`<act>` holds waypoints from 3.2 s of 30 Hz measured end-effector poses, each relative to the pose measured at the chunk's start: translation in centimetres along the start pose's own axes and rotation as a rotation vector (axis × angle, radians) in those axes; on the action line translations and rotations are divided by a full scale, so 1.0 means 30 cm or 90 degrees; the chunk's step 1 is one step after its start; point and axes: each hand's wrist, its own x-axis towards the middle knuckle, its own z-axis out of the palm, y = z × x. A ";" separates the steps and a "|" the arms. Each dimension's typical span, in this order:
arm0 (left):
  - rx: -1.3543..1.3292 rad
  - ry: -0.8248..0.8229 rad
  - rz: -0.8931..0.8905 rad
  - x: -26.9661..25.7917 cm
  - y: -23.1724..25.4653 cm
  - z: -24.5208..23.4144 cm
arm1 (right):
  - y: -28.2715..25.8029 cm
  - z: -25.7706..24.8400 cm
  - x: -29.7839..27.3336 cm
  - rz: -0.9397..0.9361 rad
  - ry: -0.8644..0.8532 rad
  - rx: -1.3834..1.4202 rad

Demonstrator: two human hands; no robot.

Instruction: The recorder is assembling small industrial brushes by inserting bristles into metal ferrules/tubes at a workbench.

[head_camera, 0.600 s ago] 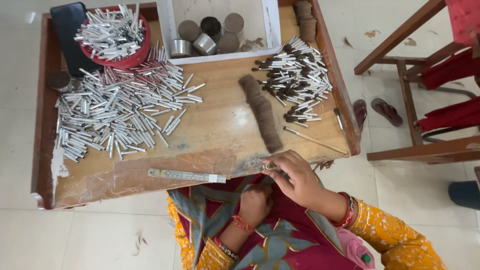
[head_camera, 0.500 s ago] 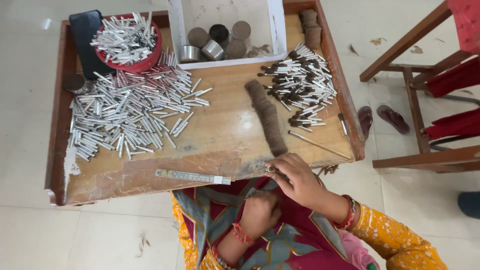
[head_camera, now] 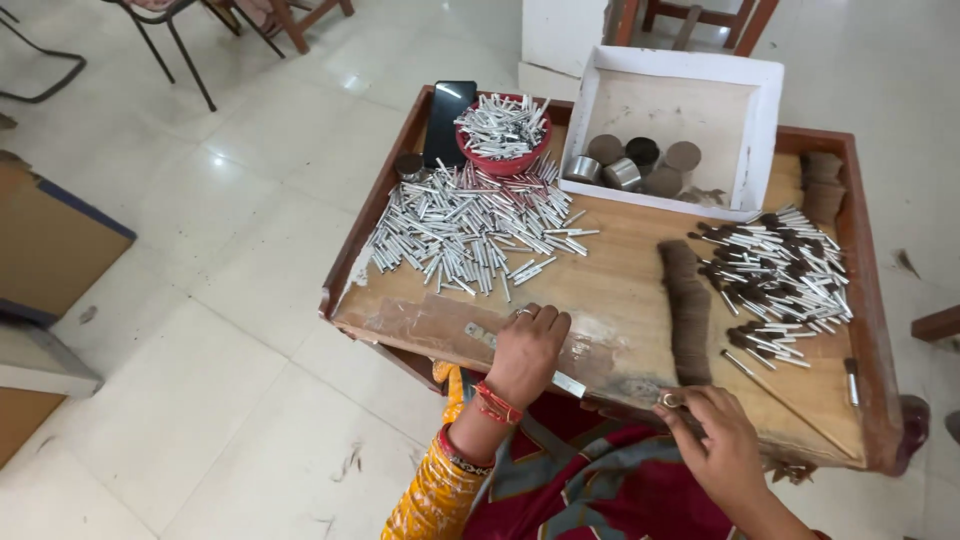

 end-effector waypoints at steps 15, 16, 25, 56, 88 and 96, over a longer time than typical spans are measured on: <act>-0.501 0.017 -0.151 -0.086 0.360 -0.015 | 0.059 0.015 -0.048 0.022 0.024 -0.017; -0.502 0.017 -0.152 -0.088 0.372 0.004 | 0.075 0.017 -0.045 0.021 0.023 -0.017; -0.421 0.059 -0.161 -0.099 0.416 0.090 | 0.075 0.004 -0.036 0.036 -0.011 -0.037; -0.408 0.061 -0.124 -0.059 0.391 0.114 | -0.016 -0.145 0.063 0.053 -0.144 0.141; -1.318 -0.286 -0.518 -0.197 0.393 0.105 | -0.036 -0.046 -0.167 0.232 0.048 0.670; -1.311 -0.318 -0.555 -0.195 0.390 0.102 | -0.046 -0.047 -0.184 0.174 0.048 0.647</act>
